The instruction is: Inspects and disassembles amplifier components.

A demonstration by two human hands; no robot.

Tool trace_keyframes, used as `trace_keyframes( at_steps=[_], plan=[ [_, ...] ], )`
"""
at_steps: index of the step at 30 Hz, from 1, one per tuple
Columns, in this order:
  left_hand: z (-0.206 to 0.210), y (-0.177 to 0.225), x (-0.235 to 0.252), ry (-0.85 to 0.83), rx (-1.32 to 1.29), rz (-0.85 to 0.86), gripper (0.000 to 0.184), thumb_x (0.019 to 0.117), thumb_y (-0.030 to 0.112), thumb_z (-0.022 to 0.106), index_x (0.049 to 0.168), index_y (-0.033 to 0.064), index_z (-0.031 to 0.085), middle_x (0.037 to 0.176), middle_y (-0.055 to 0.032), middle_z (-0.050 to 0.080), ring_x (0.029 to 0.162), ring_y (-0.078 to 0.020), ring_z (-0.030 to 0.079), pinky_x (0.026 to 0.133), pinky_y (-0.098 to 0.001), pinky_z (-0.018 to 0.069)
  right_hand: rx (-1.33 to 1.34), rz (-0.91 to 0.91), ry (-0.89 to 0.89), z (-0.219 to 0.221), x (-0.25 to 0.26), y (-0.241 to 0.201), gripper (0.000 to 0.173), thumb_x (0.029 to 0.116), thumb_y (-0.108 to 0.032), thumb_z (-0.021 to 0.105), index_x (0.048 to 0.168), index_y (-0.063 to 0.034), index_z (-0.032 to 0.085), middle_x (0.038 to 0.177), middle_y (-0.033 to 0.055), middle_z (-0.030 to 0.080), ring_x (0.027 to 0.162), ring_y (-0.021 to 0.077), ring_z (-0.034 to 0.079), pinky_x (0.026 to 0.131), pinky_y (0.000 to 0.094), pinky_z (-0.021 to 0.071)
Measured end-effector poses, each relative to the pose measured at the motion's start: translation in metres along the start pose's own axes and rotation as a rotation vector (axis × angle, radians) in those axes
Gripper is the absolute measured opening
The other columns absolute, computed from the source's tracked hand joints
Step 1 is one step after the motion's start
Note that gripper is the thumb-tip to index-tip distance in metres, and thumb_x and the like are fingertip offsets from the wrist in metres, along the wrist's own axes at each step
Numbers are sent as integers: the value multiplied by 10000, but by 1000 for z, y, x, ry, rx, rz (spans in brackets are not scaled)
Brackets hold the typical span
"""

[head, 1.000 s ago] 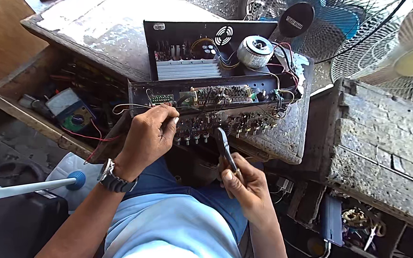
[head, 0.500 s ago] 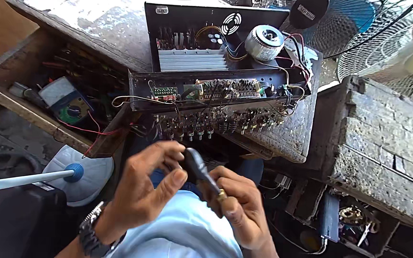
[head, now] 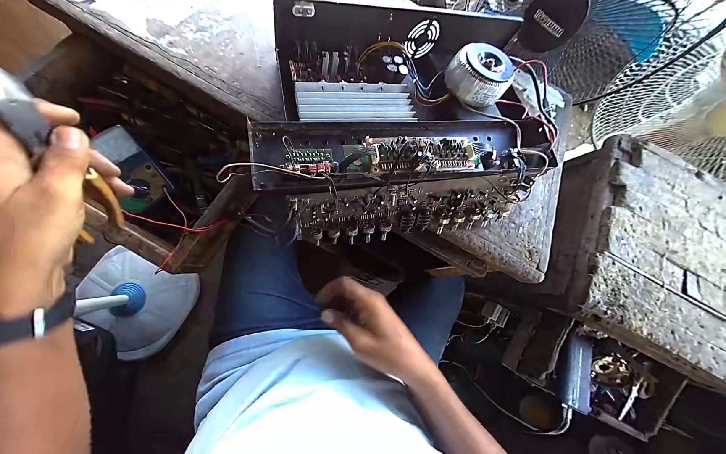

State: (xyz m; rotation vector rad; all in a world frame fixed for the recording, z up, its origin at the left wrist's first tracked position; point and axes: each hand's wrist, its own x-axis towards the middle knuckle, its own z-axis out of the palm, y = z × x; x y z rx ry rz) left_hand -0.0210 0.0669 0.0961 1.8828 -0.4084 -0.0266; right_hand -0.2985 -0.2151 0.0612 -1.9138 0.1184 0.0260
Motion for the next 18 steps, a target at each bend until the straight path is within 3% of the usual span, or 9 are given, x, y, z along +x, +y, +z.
trace_keyframes(
  at_steps=[1,3,5,7,12,14,16,18],
  plan=[
    [1,0,22,-2,176,-46,449,1080,430,462,1426,144,455,983,-12,663,737,-123,705,663,-360,641,17,33,59,-6,-7,11,161,983,-119,642,1104,-23,689,981,46,711,860,98,686,775,290,606],
    [9,-6,55,-39,466,-160,554,1067,542,381,1436,132,433,998,-169,670,740,-300,700,654,-544,589,31,97,177,-18,-24,27,173,1002,-206,655,983,-45,712,807,3,685,683,59,634,618,247,555],
    [20,-15,77,-111,666,-206,577,1074,524,315,1451,104,437,1097,-352,635,946,-560,649,766,-778,464,75,138,282,-27,-39,34,314,1055,-282,580,868,-58,696,676,-32,620,543,30,540,501,213,470],
    [33,-27,90,-165,804,-178,535,1087,451,327,1455,86,459,1191,-435,582,1118,-680,548,836,-873,357,97,171,380,-36,-53,40,338,1080,-267,520,855,-72,678,641,-58,580,505,10,493,472,186,432],
    [51,-53,95,-186,887,-57,549,1018,379,521,1396,-20,513,1326,-454,471,1276,-690,391,964,-852,288,60,207,504,-57,-70,46,276,1088,-209,485,928,-62,655,647,-58,537,516,22,481,473,175,420],
    [51,-44,87,-128,803,27,527,1004,368,536,1332,-44,553,1313,-422,499,1271,-660,416,972,-831,313,40,199,554,-66,-70,44,242,1084,-191,488,986,-47,656,689,-44,573,550,38,522,504,193,466],
    [51,-23,71,-59,680,102,480,1022,371,490,1269,-23,606,1246,-334,603,1203,-530,562,986,-736,413,84,192,631,-76,-68,41,194,1062,-172,521,1061,-33,656,781,-7,634,621,74,586,568,234,530],
    [53,4,48,-2,546,135,430,1035,394,479,1207,40,650,1168,-215,677,1074,-328,661,923,-563,505,215,174,719,-86,-62,38,166,1008,-121,574,1116,-18,645,863,49,683,678,116,635,627,277,574]
  ],
)
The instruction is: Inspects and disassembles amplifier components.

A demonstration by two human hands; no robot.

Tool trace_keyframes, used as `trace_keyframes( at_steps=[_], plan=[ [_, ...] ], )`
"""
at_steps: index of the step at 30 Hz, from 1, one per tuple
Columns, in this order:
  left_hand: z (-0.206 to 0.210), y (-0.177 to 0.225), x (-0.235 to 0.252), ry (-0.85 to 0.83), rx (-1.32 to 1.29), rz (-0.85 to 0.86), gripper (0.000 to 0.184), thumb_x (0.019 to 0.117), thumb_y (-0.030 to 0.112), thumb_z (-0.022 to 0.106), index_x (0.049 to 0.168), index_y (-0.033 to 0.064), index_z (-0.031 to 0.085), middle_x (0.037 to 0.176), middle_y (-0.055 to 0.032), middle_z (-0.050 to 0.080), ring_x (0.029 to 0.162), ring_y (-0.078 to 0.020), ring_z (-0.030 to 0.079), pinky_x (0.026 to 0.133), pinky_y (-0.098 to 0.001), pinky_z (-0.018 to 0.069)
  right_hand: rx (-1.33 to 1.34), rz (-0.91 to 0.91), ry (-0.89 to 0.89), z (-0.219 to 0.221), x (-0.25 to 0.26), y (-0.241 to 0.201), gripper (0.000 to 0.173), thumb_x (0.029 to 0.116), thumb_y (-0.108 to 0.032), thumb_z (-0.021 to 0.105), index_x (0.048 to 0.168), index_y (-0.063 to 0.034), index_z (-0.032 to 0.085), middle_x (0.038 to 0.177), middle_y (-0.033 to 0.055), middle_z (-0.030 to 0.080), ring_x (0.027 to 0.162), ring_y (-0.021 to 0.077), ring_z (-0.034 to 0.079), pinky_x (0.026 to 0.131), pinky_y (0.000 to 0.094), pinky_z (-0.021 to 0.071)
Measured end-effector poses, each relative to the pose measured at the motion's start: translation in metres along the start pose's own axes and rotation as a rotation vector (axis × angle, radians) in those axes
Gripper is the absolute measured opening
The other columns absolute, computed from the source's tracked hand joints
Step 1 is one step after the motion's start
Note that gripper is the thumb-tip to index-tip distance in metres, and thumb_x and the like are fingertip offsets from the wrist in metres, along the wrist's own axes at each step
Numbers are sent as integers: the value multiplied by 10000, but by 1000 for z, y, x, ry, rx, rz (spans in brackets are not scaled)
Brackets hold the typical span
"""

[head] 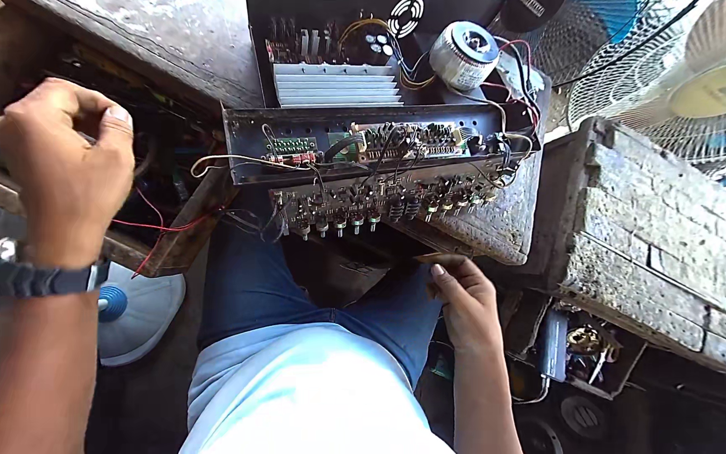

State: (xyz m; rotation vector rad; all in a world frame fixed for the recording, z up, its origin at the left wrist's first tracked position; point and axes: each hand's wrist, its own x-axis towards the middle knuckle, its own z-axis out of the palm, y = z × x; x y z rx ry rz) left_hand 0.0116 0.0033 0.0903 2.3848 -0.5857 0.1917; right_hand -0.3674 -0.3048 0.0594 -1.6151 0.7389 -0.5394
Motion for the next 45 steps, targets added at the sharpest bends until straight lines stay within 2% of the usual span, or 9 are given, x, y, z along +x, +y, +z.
trace_keyframes(
  at_steps=[5,16,18,20,23,27,32,40,45],
  plan=[
    [-5,23,-43,-19,-322,63,256,1046,310,565,1177,105,643,1006,-15,656,793,-57,625,699,-264,538,295,186,39,1,22,-15,281,1043,-133,493,1251,7,619,942,148,745,764,210,735,703,364,638],
    [39,46,-12,-259,-590,-267,465,1040,612,442,1033,233,713,845,41,688,723,-95,664,644,-351,566,864,297,-147,44,38,-9,590,897,-228,733,1412,-16,539,1351,217,633,1231,314,638,1051,466,517],
    [44,38,-13,-127,-468,-130,381,1055,534,486,1142,216,676,942,18,655,768,-90,615,639,-354,518,963,289,-159,44,38,-9,559,888,-211,740,1374,-3,556,1318,230,641,1199,318,653,1049,470,520],
    [38,38,-19,-63,-495,74,390,1090,375,480,1350,111,602,1263,-27,653,1123,-119,639,974,-367,539,1044,276,-159,42,38,-10,507,885,-194,742,1324,4,582,1283,243,654,1177,328,664,1042,478,522],
    [15,66,-51,3,-545,383,313,1052,251,528,1187,-14,622,1194,-68,644,1142,-108,602,1002,-323,492,1096,224,-159,40,38,-16,375,899,-176,718,1213,13,639,1206,247,679,1127,331,681,1010,470,539],
    [7,97,-89,-77,-293,809,419,924,513,661,1179,181,652,1239,-47,644,1241,-231,562,1071,-452,408,1127,119,-237,40,43,-21,234,924,-164,704,1107,-23,670,1077,220,716,1016,310,720,915,440,581],
    [37,114,-101,-53,-81,841,582,868,559,710,1316,216,568,1311,-80,584,1268,-288,517,1113,-490,311,1089,27,-290,41,47,-27,279,910,-88,707,1169,7,665,1092,242,710,988,300,725,902,433,588],
    [48,111,-92,6,-187,839,252,968,310,671,1110,102,658,1099,-96,679,1104,-253,626,1053,-438,418,905,-34,-313,33,50,-29,259,931,-54,692,1174,14,637,1095,241,716,987,312,732,924,452,587],
    [54,106,-89,27,-210,844,230,959,284,682,1049,72,673,1041,-108,696,1077,-240,643,1044,-415,421,215,-133,85,12,49,-29,136,954,-24,655,1082,21,654,902,130,746,749,191,734,680,350,636]
  ],
)
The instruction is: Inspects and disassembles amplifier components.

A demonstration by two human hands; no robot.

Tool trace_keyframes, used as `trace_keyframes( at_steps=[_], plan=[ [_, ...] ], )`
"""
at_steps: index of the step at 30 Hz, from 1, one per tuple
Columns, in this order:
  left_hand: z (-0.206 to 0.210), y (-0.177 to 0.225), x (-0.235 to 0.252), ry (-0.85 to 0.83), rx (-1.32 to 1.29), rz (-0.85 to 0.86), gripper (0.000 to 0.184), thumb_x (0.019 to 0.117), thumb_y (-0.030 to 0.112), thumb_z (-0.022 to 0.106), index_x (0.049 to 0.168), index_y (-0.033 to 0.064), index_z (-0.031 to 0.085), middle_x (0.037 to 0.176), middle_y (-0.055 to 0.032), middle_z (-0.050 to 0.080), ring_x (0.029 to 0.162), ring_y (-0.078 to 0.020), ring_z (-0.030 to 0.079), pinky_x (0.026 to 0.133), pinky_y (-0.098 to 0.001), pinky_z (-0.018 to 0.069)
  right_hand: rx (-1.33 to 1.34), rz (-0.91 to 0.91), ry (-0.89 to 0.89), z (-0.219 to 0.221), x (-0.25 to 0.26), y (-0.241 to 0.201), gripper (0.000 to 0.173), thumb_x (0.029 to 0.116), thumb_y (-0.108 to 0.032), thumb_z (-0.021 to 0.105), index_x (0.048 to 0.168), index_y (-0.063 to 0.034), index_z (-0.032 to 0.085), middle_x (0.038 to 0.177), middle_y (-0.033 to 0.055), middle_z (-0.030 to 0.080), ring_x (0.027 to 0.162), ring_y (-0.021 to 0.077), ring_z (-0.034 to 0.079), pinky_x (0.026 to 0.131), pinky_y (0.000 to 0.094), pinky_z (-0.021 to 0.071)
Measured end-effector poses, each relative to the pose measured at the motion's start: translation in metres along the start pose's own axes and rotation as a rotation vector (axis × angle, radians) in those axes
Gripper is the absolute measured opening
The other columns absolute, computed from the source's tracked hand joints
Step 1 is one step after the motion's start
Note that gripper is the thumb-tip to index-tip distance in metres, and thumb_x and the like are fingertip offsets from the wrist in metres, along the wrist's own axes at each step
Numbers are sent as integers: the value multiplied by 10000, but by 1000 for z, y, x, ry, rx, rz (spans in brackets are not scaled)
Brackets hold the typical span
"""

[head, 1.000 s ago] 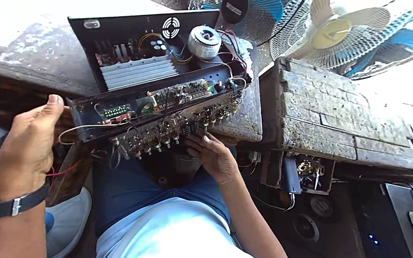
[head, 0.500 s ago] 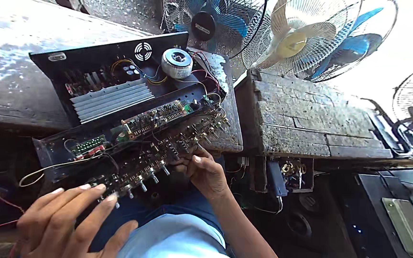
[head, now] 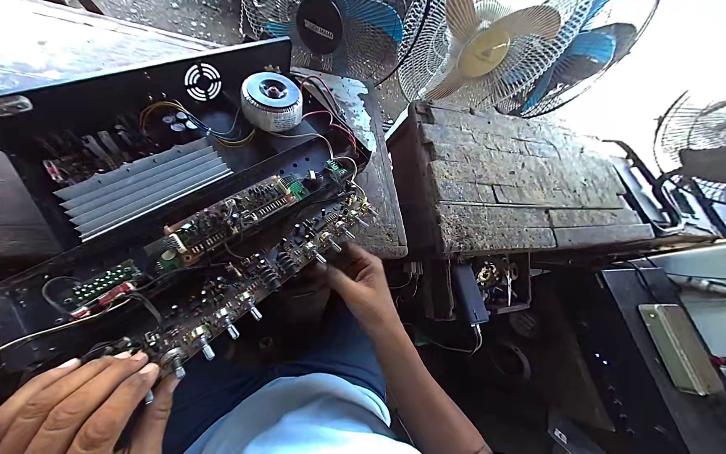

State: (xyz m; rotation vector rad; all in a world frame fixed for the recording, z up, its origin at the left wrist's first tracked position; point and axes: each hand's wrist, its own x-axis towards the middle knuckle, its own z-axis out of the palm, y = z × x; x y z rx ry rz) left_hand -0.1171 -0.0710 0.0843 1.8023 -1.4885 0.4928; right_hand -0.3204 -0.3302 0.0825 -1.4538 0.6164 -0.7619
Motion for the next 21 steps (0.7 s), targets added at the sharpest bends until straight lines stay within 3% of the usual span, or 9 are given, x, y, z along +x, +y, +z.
trace_keyframes(
  at_steps=[2,4,6,8,10,12,16,19,21],
  plan=[
    [0,-1,-1,-3,-2,7,223,952,270,693,1029,61,685,1022,-116,700,1067,-247,649,1048,-418,421,-245,-87,220,-15,5,-1,221,917,-31,703,1127,-33,636,909,80,733,718,165,717,618,339,629],
    [-1,1,-1,-14,12,18,211,944,254,699,1005,52,691,1009,-119,702,1055,-250,649,1056,-423,406,-378,-164,356,-32,14,-3,386,899,-22,730,1244,-56,559,968,62,721,785,157,720,679,348,632],
    [-1,2,-2,-10,24,19,201,939,247,707,989,53,701,1007,-114,710,1048,-245,654,1065,-425,396,-431,-222,367,-44,27,-7,529,899,-5,734,1356,-57,474,1051,70,712,814,169,726,694,351,642],
    [-1,2,-3,5,23,20,200,941,242,710,988,48,701,1005,-117,718,1039,-248,664,1060,-424,406,-467,-240,269,-53,39,-13,604,920,-25,734,1445,-92,444,1180,66,692,847,157,718,679,301,627],
    [-1,2,-2,24,15,25,221,935,247,721,1017,44,690,1003,-122,714,1023,-245,672,1042,-421,430,-461,-242,136,-59,48,-17,552,945,-11,692,1453,-104,496,1302,72,662,941,158,718,723,287,624],
    [-6,2,-3,26,-4,-2,263,924,254,736,1086,56,676,1040,-114,708,1056,-229,669,1045,-420,438,-410,-265,42,-64,53,-18,434,971,1,651,1390,-82,574,1331,67,640,998,143,699,796,281,615],
    [-22,0,-1,-5,-115,-117,385,893,196,775,1239,87,646,1129,-119,711,1120,-245,671,1048,-453,475,-181,-308,-34,-67,66,-16,302,1014,-59,615,1312,-49,563,1225,84,659,1028,165,694,906,357,608],
    [-33,2,10,-21,-214,-270,383,904,123,764,1251,13,645,1165,-178,700,1120,-268,671,994,-439,537,-117,-311,-73,-63,76,-25,254,1049,-119,571,1297,-83,529,1134,70,678,999,176,708,915,399,611],
    [-37,2,23,1,-254,-390,363,922,140,749,1212,-54,648,1158,-185,691,1081,-225,678,958,-397,565,-168,-322,-72,-57,85,-36,213,1067,-145,542,1262,-62,527,1099,89,697,944,207,735,878,412,633]
  ],
)
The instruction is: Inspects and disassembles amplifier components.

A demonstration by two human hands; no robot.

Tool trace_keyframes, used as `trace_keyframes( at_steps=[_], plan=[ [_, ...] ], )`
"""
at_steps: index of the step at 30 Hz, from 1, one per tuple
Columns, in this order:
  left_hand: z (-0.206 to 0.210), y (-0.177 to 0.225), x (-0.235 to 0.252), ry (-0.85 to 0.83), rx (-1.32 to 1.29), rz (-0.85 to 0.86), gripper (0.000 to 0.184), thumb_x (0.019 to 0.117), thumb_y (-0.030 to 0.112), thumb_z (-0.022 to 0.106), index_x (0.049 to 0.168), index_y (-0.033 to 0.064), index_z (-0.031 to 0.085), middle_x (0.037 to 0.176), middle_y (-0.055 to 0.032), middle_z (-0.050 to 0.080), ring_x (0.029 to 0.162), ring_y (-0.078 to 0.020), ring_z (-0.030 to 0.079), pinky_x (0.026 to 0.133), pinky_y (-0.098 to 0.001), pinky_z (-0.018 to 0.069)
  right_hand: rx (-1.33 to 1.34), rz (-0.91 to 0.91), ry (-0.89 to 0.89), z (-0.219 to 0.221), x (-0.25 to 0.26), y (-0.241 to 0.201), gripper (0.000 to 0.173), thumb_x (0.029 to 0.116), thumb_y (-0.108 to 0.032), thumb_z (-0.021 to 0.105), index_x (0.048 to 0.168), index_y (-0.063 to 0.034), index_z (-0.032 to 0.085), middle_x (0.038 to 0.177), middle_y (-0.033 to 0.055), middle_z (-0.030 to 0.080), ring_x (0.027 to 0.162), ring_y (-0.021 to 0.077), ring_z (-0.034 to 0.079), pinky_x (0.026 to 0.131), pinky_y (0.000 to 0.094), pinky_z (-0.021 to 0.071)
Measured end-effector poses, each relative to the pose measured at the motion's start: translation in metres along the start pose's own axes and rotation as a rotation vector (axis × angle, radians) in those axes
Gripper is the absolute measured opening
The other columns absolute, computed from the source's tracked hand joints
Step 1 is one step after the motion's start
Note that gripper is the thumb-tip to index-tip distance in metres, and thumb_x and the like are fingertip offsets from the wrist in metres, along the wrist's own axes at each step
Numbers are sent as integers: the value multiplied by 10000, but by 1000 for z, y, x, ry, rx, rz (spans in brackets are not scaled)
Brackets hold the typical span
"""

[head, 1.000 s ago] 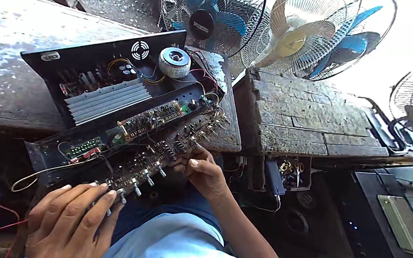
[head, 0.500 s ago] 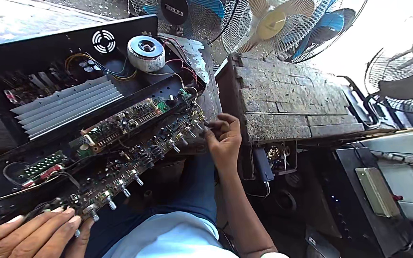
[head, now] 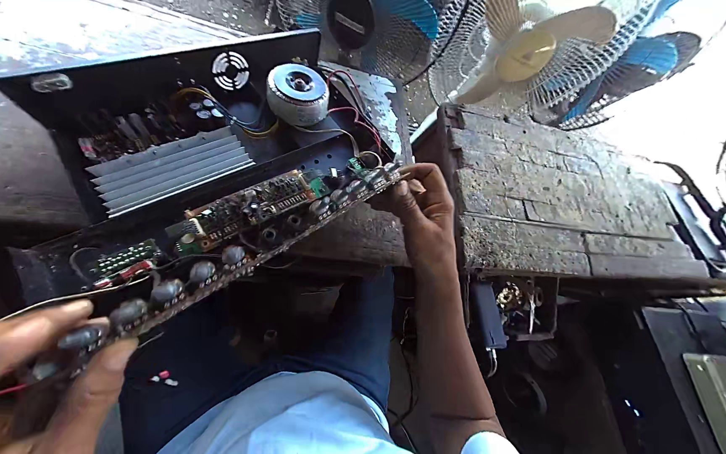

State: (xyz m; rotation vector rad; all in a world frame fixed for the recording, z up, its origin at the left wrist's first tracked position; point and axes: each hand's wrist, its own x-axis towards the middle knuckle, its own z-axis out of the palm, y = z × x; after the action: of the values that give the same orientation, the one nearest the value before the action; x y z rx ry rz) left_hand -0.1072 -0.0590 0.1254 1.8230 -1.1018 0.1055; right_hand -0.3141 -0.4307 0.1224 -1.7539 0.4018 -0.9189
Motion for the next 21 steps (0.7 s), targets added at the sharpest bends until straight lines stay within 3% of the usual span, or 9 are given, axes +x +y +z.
trace_keyframes(
  at_steps=[3,5,7,9,11,12,15,18,21],
  plan=[
    [-5,-5,24,90,20,-15,398,916,255,738,1213,5,646,1243,-97,650,1101,-153,649,974,-347,545,-206,-8,43,7,21,-14,206,1061,-187,573,1213,-49,562,958,42,718,769,157,739,717,358,661],
    [-11,-10,41,112,-6,8,480,910,248,750,1316,42,598,1313,-88,624,1117,-205,664,977,-403,573,-349,-23,49,10,37,-20,256,1042,-221,616,1237,-65,561,889,12,700,663,115,693,592,311,629],
    [-14,-5,60,113,-72,-20,488,909,204,761,1338,61,575,1243,-62,664,1009,-189,710,877,-369,627,-473,-34,36,11,52,-22,334,1020,-275,657,1289,-115,543,751,-21,655,529,74,606,465,260,541],
    [-16,4,74,109,-82,-74,325,923,176,736,1225,88,656,1114,-6,706,865,-98,716,745,-257,634,-545,-40,-10,12,66,-23,390,1006,-320,675,1335,-171,528,644,-39,591,451,59,515,405,235,446],
    [-18,5,87,52,12,-110,276,971,275,693,1196,116,687,1075,6,712,821,-42,690,707,-212,599,-523,-55,-132,10,83,-24,428,1001,-332,674,1364,-151,538,679,-37,596,512,60,531,470,245,471],
    [-20,2,94,10,68,-106,359,960,393,697,1206,131,693,1087,-7,713,838,-45,682,720,-233,586,-502,-47,-202,8,90,-24,440,997,-365,672,1358,-143,554,689,-32,597,524,62,533,490,248,481],
    [-27,-13,111,-201,167,-100,805,731,765,725,1320,221,660,1318,-27,613,1196,-134,602,984,-393,533,-400,50,-438,-3,103,-25,644,913,-469,734,1430,-149,520,805,-16,648,628,73,599,607,269,551],
    [-30,-26,119,-311,196,-87,928,620,722,818,1381,231,612,1357,-32,581,1237,-160,574,1025,-419,506,-290,113,-622,-10,114,-22,869,789,-276,846,1530,-127,415,1075,50,707,866,120,714,809,315,624],
    [-29,-39,123,-330,185,-78,719,727,600,816,1318,218,670,1269,6,652,1120,-97,638,970,-373,535,-317,40,-616,-13,119,-15,681,851,-124,765,1480,-90,505,1117,83,712,891,130,707,817,320,612]
  ],
)
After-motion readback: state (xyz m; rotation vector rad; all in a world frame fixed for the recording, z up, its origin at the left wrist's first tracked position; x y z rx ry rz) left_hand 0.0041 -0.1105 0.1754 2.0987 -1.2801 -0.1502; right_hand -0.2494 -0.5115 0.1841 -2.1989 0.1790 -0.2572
